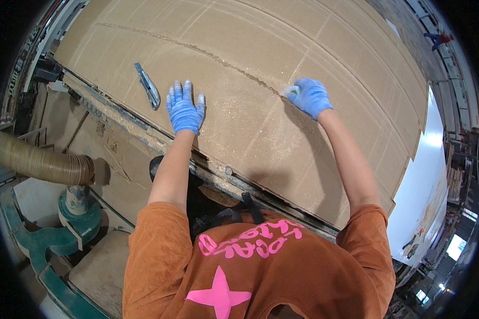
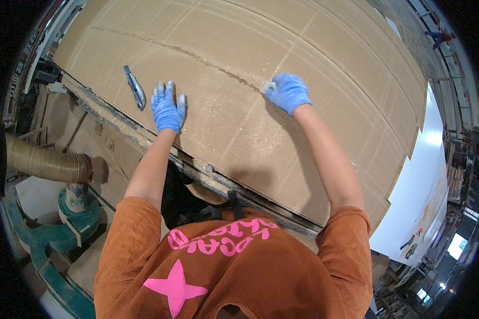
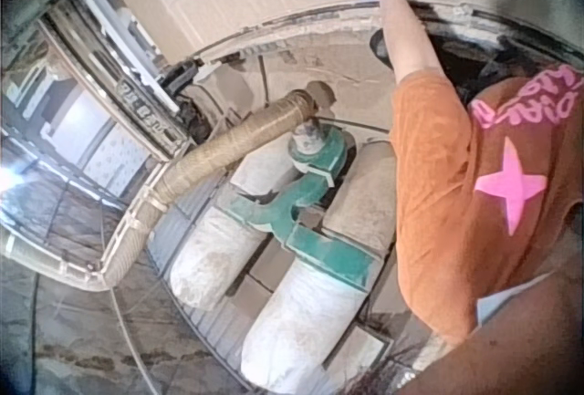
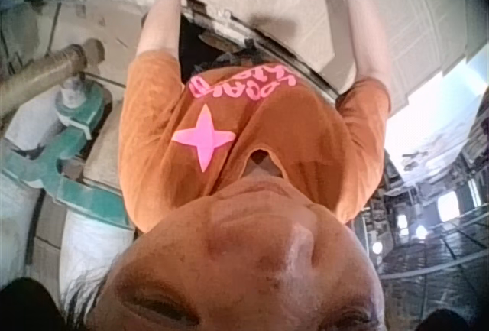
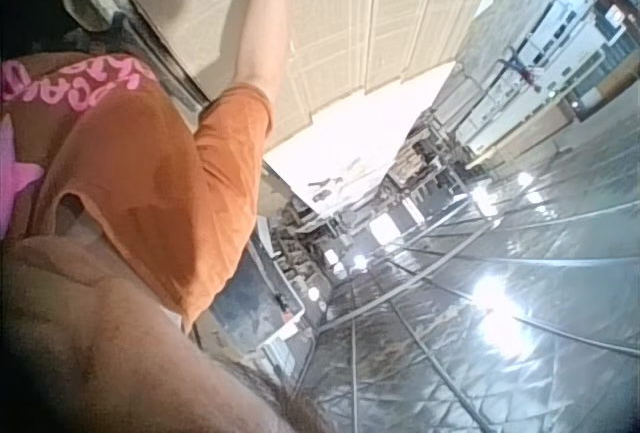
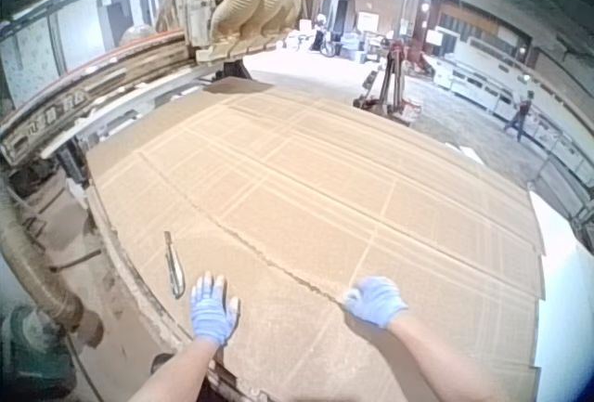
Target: The person walks through a workshop, picks up a small bottle and a utility knife, then applies a line of adhesive along a seam on a large board and scrapes it with the knife. The person repeats the application and scraping on another seam.
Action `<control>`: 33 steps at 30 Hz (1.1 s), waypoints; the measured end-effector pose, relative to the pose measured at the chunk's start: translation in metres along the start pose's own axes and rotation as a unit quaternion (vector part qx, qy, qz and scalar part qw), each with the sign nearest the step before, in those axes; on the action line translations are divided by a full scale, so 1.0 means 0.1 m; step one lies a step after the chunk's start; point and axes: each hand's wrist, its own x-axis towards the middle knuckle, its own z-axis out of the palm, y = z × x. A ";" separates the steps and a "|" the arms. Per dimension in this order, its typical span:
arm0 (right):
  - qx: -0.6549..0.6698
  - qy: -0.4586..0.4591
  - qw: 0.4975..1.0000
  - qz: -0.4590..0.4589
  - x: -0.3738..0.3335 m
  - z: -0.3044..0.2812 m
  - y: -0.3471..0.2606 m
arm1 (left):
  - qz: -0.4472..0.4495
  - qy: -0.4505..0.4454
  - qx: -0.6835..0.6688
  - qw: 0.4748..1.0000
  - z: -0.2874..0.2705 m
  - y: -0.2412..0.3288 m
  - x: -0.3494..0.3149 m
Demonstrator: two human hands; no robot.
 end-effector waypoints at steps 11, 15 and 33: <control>0.014 0.008 1.000 0.019 -0.12 -0.04 0.08 | 0.011 0.020 -0.011 1.000 -0.02 0.02 0.00; -0.007 -0.010 1.000 0.014 -0.15 -0.04 0.14 | 0.013 0.019 -0.009 1.000 -0.01 0.00 0.00; -0.021 -0.025 0.999 0.030 -0.36 -0.12 0.32 | 0.011 0.013 -0.006 1.000 -0.03 0.01 0.00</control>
